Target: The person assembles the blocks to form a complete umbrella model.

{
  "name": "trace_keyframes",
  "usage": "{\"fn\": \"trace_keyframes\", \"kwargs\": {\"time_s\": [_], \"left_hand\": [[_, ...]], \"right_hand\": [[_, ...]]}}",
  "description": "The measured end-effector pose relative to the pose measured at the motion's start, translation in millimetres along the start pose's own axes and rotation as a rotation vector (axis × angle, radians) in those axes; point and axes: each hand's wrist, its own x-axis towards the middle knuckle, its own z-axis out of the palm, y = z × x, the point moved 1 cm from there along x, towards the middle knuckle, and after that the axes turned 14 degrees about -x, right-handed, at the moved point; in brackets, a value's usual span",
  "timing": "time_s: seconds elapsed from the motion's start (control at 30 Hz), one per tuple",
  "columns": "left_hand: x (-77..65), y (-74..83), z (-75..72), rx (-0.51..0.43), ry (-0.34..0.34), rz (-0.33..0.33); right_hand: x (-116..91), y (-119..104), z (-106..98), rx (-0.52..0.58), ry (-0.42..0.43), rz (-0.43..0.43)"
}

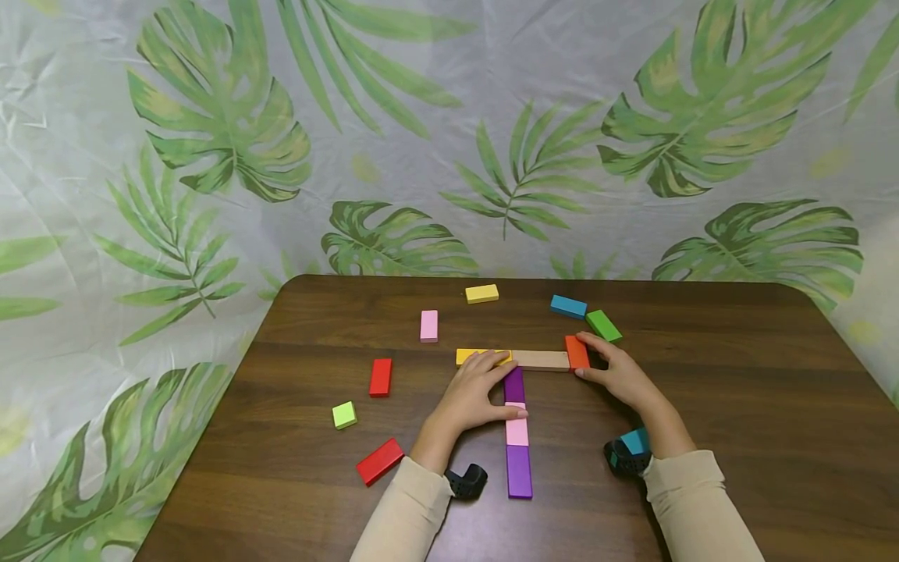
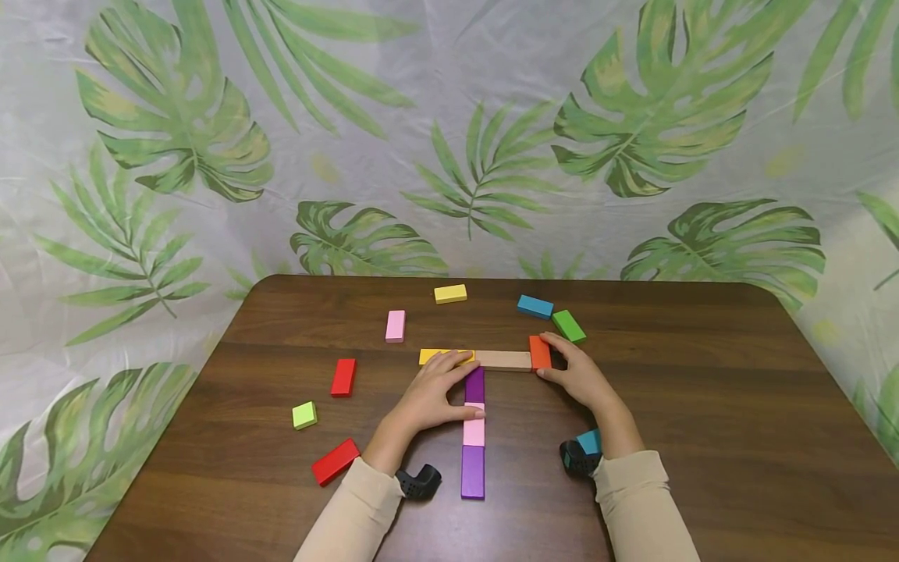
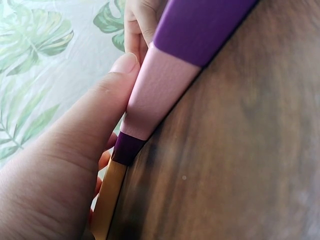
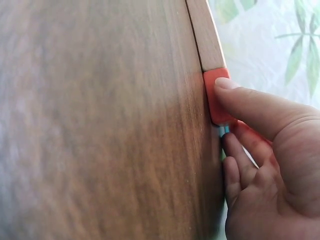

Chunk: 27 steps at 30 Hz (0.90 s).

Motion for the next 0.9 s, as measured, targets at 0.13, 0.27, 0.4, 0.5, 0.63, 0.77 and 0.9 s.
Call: {"fn": "trace_keyframes", "kwargs": {"time_s": [0.13,0.27,0.4,0.5,0.63,0.77,0.9], "left_hand": [[-0.1,-0.1,-0.2,-0.001,0.003,0.001],[0.1,-0.2,-0.3,0.002,-0.001,-0.001],[-0.3,-0.8,0.7,0.002,-0.002,-0.004],[-0.5,-1.2,1.9,-0.002,-0.001,-0.003],[-0.6,-1.0,1.9,-0.006,0.002,-0.002],[-0.8,-0.3,1.3,-0.01,0.007,0.002],[-0.6,-0.2,1.1,-0.012,0.008,0.001]], "right_hand": [[0.6,-0.1,-0.1,-0.002,0.001,-0.003],[1.1,-0.5,0.0,0.001,0.004,-0.014],[-0.1,-2.2,-1.0,0.07,0.016,-0.032],[-2.6,-3.6,-2.4,0.126,0.04,-0.027],[-4.2,-3.9,-3.5,0.143,0.104,-0.001],[-5.4,-3.7,-5.4,0.126,0.197,0.043],[-5.0,-3.1,-7.1,0.12,0.3,0.07]]}}
